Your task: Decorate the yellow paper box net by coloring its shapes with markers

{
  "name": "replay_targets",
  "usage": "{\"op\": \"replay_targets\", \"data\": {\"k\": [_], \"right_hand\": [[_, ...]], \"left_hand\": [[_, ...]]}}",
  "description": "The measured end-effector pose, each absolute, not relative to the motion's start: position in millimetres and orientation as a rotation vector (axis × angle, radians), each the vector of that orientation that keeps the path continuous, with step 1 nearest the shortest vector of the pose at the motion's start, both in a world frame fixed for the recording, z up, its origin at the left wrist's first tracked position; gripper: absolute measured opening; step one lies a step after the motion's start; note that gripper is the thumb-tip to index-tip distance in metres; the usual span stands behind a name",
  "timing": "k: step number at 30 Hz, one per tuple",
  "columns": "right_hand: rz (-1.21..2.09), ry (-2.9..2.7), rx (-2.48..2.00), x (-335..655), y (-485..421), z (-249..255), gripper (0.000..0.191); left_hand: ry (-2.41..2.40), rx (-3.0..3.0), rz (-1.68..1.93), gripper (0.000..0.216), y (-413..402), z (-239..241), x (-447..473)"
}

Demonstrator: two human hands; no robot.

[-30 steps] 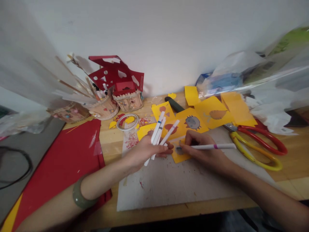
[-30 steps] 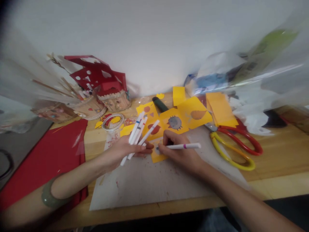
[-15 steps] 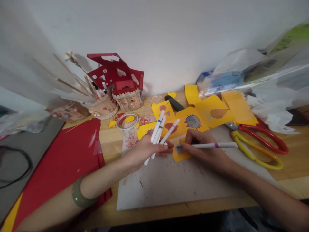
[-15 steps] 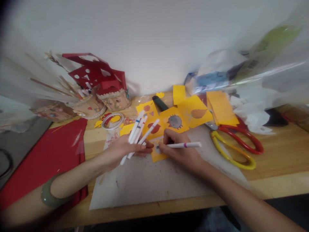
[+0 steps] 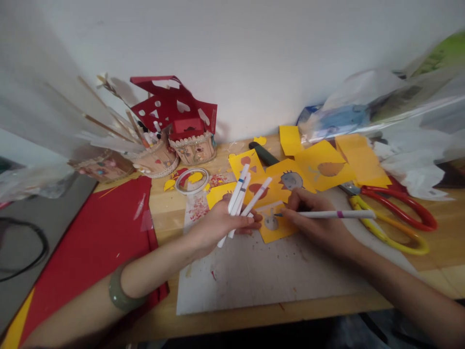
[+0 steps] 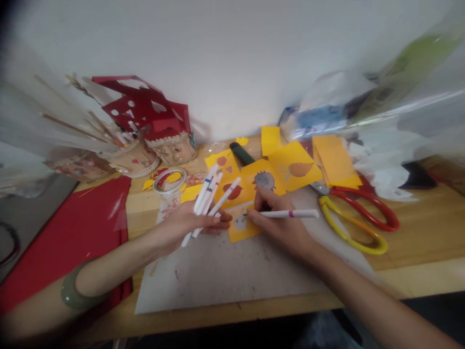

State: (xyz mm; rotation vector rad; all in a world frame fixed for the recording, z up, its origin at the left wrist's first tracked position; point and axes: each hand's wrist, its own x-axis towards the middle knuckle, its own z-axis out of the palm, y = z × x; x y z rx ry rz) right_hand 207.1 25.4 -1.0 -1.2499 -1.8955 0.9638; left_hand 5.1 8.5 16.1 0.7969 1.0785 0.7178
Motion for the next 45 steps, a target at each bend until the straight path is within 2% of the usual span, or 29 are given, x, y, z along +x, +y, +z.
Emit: {"op": "replay_targets", "data": {"k": [9,16,19,35,45], "right_hand": [[0.991,-1.925,-1.268,204.9,25.3,3.7,0.024],[1.007,-1.958,-1.290,204.7,25.7,4.1,0.024],[1.012,-1.958,-1.291,203.5,25.5,3.8,0.024],[0.956,-1.968,-1.298,203.4,27.0,2.6,0.023],[0.963,-1.965,-1.293,205.0,25.8,1.7,0.022]], "left_hand": [[1.101,0.790,0.703,0.021,9.7,18.5,5.9],[1.060,0.777,0.732,0.043,8.3,17.0,4.9],[1.054,0.778,0.729,0.046,8.4,17.3,5.1],[1.093,0.777,0.715,0.034,8.6,16.2,5.3],[1.064,0.774,0.723,0.040,8.5,15.8,4.8]]}}
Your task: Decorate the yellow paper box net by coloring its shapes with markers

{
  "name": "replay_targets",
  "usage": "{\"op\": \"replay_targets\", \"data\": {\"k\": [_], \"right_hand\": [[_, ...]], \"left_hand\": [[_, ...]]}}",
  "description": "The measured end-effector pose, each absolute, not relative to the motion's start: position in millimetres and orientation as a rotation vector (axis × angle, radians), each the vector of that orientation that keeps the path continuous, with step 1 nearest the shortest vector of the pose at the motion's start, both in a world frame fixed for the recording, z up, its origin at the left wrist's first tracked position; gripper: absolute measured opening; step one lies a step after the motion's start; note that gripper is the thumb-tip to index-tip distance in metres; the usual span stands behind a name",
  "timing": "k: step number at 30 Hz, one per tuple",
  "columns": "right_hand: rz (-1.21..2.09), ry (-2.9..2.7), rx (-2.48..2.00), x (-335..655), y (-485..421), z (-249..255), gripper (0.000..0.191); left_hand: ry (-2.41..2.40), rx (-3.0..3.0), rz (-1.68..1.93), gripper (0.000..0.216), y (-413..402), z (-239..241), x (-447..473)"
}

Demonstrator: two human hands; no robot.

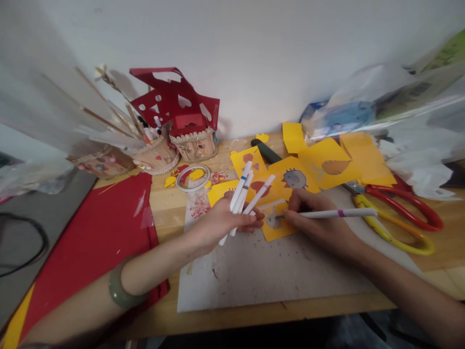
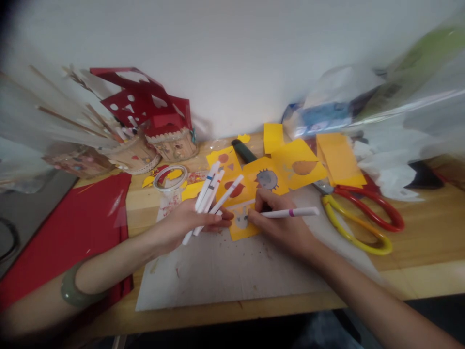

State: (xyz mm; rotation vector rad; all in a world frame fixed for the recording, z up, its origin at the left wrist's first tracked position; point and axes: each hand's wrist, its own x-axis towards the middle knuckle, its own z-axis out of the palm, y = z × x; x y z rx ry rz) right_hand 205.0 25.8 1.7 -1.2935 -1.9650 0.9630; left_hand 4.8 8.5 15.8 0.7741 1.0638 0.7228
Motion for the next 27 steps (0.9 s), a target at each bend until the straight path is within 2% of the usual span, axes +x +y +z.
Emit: {"op": "replay_targets", "data": {"k": [14,20,27], "right_hand": [[1.013,-1.748,-1.260,207.8,28.6,-2.1,0.026],[1.169,-1.483,-1.227,208.5,23.9,1.6,0.032],[1.212,-1.855,-1.201,209.7,20.0,0.6,0.026]], "left_hand": [[1.080,0.773,0.717,0.039,9.8,16.3,5.2],[1.048,0.777,0.725,0.043,8.0,15.6,4.2],[1.078,0.776,0.729,0.034,8.9,15.2,5.7]]}}
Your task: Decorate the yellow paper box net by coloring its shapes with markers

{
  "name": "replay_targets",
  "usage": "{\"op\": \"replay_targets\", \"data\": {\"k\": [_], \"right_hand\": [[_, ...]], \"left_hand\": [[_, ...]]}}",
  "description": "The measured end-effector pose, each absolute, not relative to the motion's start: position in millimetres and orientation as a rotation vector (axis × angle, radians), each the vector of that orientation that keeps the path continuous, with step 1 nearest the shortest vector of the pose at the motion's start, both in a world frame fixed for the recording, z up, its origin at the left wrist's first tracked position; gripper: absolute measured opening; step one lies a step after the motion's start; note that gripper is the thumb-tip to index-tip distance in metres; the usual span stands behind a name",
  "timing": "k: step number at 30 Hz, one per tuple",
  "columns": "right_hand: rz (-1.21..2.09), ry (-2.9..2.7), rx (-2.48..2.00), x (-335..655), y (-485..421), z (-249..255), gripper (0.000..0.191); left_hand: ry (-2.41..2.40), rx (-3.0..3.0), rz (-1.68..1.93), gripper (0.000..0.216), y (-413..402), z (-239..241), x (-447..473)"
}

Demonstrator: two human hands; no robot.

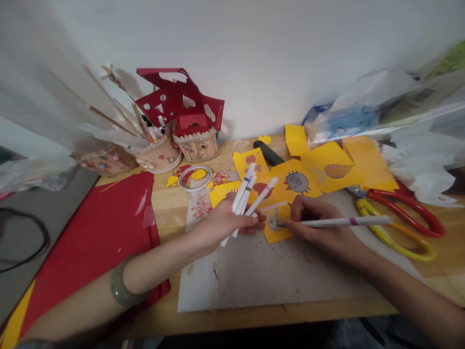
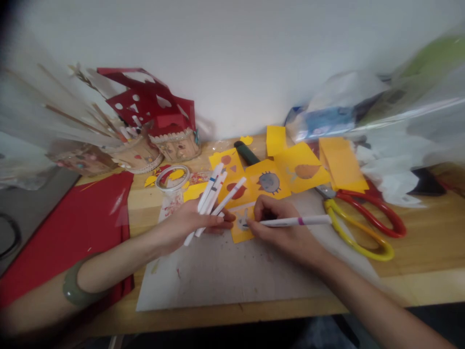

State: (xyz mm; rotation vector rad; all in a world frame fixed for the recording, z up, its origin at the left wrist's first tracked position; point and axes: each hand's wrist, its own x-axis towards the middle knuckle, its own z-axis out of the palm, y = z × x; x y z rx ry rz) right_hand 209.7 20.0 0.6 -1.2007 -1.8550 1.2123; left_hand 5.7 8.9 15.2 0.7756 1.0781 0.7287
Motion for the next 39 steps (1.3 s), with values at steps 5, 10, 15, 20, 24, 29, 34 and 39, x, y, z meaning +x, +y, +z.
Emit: {"op": "replay_targets", "data": {"k": [5,10,15,20,24,29,34,39], "right_hand": [[1.107,-1.997,-1.221,209.2,19.1,-0.1,0.028],[1.017,-2.036,-1.261,206.7,19.4,0.0,0.028],[1.010,-2.036,-1.283,205.2,19.5,1.1,0.028],[1.024,-2.039,-1.290,205.3,18.9,1.0,0.028],[1.029,-2.047,-1.301,204.6,18.5,1.6,0.028],[1.027,-2.057,-1.299,203.2,19.7,4.4,0.026],[0.986,-2.025,-1.318,203.9,21.4,5.4,0.025],[1.005,-1.990,-1.293,204.8,21.2,4.2,0.024]], "left_hand": [[1.081,0.775,0.723,0.035,8.9,15.5,5.1],[1.084,0.763,0.726,0.036,9.2,17.7,5.8],[1.093,0.755,0.722,0.036,9.1,17.1,6.2],[1.083,0.774,0.720,0.036,8.3,15.9,5.4],[1.085,0.775,0.720,0.036,8.9,17.3,6.7],[1.098,0.751,0.717,0.035,9.3,18.4,7.3],[1.079,0.763,0.724,0.035,8.7,16.9,5.4],[1.084,0.771,0.723,0.036,9.8,16.7,5.3]]}}
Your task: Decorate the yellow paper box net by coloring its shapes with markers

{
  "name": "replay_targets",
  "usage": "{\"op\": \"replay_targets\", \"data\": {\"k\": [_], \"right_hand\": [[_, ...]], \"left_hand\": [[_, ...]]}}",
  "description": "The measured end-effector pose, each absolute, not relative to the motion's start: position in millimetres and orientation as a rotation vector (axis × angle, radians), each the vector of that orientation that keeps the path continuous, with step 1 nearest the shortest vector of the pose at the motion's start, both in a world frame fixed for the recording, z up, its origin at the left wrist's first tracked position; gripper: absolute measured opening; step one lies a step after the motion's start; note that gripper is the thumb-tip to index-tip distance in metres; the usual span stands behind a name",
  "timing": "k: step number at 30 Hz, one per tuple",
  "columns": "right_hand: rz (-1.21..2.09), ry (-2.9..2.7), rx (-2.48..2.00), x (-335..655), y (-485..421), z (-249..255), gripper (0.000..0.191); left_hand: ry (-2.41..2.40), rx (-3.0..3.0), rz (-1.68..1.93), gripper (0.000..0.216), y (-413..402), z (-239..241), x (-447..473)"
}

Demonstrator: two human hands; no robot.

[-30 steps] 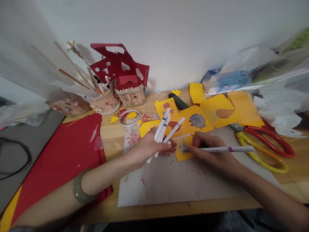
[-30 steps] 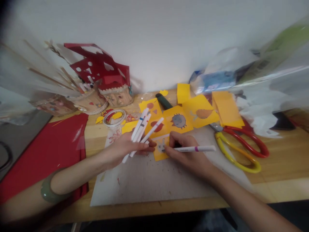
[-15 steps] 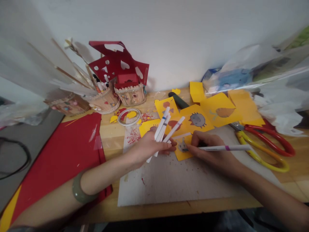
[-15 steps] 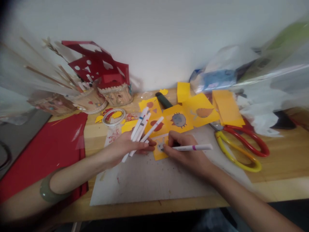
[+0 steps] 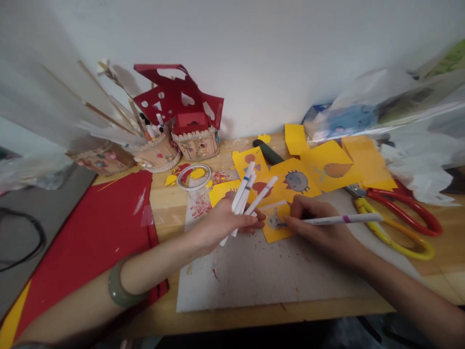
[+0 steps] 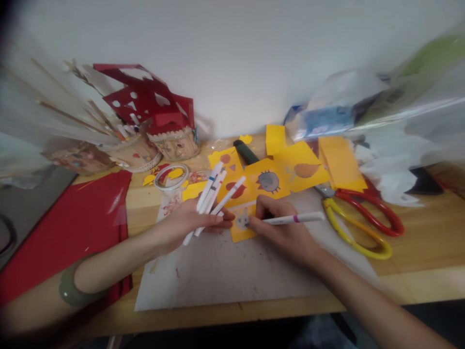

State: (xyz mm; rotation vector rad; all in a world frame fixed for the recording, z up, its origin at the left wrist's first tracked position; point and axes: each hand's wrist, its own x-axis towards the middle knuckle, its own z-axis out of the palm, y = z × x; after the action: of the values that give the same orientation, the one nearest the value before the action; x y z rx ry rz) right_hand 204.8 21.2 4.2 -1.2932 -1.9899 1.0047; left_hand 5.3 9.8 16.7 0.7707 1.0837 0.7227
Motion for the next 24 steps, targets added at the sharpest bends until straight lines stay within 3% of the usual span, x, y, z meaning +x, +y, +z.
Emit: {"op": "replay_targets", "data": {"k": [12,24], "right_hand": [[1.043,-2.048,-1.297,204.8,19.4,3.2,0.027],[1.008,-1.976,-1.313,205.3,22.1,5.6,0.024]], "left_hand": [[1.087,0.773,0.720,0.032,9.8,16.3,5.7],[1.074,0.757,0.729,0.044,9.3,16.4,5.6]]}}
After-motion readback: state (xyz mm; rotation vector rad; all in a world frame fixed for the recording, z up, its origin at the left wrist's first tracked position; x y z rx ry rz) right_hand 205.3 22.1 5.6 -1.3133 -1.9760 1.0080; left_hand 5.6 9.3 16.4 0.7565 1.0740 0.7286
